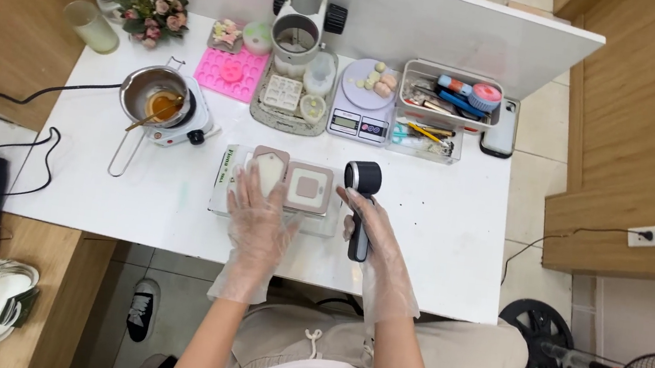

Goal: Checking the temperature of candle molds and wax using an infrared thermometer while organizing the workstation.

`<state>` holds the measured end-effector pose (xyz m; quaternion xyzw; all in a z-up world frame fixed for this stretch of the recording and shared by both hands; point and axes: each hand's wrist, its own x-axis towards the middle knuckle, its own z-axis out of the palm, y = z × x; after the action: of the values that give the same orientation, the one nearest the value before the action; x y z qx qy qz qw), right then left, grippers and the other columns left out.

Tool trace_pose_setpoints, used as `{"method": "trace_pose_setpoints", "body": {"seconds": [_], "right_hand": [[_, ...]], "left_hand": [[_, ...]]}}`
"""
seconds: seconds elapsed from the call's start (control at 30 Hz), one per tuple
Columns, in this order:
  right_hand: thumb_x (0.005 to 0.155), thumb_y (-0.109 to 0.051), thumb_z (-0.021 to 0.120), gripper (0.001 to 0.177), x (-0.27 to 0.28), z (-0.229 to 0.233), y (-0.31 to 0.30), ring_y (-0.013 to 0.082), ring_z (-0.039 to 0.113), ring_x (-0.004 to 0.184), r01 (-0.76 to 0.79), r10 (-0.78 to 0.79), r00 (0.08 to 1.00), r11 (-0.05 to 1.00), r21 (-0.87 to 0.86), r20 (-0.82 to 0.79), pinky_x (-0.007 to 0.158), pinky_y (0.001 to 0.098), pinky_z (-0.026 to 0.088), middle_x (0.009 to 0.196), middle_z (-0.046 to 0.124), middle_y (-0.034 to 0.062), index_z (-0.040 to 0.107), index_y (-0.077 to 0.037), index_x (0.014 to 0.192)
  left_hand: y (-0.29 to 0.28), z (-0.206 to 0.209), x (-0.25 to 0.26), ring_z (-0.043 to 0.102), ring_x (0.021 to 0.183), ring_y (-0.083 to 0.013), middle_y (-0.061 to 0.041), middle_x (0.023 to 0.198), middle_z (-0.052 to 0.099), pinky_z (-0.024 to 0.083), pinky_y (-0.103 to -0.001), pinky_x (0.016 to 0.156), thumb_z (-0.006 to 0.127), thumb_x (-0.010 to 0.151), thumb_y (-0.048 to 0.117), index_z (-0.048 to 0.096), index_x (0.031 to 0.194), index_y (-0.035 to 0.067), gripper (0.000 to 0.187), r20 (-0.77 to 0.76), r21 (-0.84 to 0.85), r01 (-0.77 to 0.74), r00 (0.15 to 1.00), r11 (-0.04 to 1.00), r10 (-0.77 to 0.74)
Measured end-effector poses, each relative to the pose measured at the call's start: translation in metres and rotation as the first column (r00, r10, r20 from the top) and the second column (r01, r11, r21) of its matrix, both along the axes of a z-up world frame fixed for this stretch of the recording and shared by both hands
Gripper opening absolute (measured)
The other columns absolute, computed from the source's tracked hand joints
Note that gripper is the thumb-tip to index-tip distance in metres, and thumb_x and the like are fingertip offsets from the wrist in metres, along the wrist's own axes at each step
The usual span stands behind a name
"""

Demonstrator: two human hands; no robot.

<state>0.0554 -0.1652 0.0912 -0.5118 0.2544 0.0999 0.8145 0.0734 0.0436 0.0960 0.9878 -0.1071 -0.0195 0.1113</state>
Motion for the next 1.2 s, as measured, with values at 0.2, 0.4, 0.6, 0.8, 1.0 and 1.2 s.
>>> {"method": "trace_pose_setpoints", "body": {"seconds": [0.2, 0.4, 0.6, 0.8, 1.0, 1.2], "right_hand": [[0.087, -0.04, 0.071, 0.062, -0.001, 0.002, 0.0, 0.0081, 0.051, 0.056, 0.042, -0.043, 0.999, 0.998, 0.044, 0.033, 0.049, 0.0263, 0.047, 0.139, 0.065, 0.012, 0.054, 0.005, 0.126], [0.088, -0.043, 0.07, 0.065, 0.018, -0.005, 0.005, 0.0065, 0.05, 0.057, 0.033, -0.05, 0.986, 0.994, 0.105, 0.159, 0.05, 0.0247, 0.046, 0.141, 0.064, 0.0072, 0.052, 0.002, 0.131], [0.088, -0.05, 0.068, 0.062, 0.046, -0.014, 0.003, 0.0053, 0.048, 0.054, -0.044, 0.062, 0.989, 0.99, -0.133, 0.137, 0.05, 0.0214, 0.044, 0.122, 0.076, 0.0032, 0.061, 0.0, 0.124], [0.087, -0.048, 0.071, 0.058, 0.047, -0.022, 0.005, 0.0031, 0.048, 0.059, -0.125, 0.17, 0.975, 0.951, -0.283, 0.141, 0.053, 0.0208, 0.043, 0.11, 0.075, 0.0022, 0.068, -0.001, 0.123], [0.082, -0.052, 0.071, 0.064, 0.046, -0.015, 0.005, 0.0042, 0.048, 0.055, -0.095, 0.115, 0.992, 0.944, -0.315, 0.046, 0.05, 0.0198, 0.043, 0.105, 0.079, 0.0023, 0.068, 0.0, 0.119], [0.083, -0.052, 0.072, 0.067, 0.046, -0.018, 0.002, 0.0016, 0.05, 0.062, -0.1, 0.127, 0.987, 0.963, -0.252, 0.095, 0.053, 0.0183, 0.042, 0.112, 0.077, 0.0017, 0.063, 0.001, 0.123]], "left_hand": [[0.005, -0.001, 0.004, 0.01, 0.153, -0.0425, -0.021, 0.165, 0.016, 0.018, -0.058, 0.121, 0.081, 0.073, 0.05, 0.057, 0.138, 0.02, 0.075, -0.035, 0.005, -0.055, 0.998, 0.998, 0.055], [0.009, 0.0, 0.008, 0.009, 0.154, -0.0417, -0.021, 0.165, 0.021, 0.017, -0.049, 0.123, 0.08, 0.074, 0.054, 0.06, 0.133, 0.02, 0.071, -0.04, 0.074, -0.08, 0.996, 0.994, 0.083], [0.011, -0.005, 0.011, 0.011, 0.154, -0.0403, -0.021, 0.164, 0.025, 0.018, -0.047, 0.125, 0.081, 0.07, 0.057, 0.066, 0.126, 0.019, 0.069, 0.041, 0.082, -0.064, 0.997, 0.995, 0.061], [0.008, -0.007, 0.016, 0.013, 0.153, -0.0406, -0.019, 0.162, 0.029, 0.021, -0.054, 0.121, 0.085, 0.069, 0.053, 0.07, 0.122, 0.02, 0.064, -0.033, 0.031, -0.12, 0.992, 0.992, 0.121], [0.012, -0.014, 0.015, 0.015, 0.152, -0.0423, -0.023, 0.16, 0.033, 0.025, -0.056, 0.119, 0.088, 0.067, 0.048, 0.071, 0.117, 0.015, 0.062, 0.062, -0.016, -0.062, 0.996, 0.998, 0.063], [0.013, -0.013, 0.015, 0.017, 0.152, -0.0423, -0.022, 0.158, 0.037, 0.028, -0.055, 0.119, 0.089, 0.067, 0.046, 0.071, 0.117, 0.013, 0.062, 0.099, -0.049, -0.057, 0.993, 0.997, 0.062]]}}
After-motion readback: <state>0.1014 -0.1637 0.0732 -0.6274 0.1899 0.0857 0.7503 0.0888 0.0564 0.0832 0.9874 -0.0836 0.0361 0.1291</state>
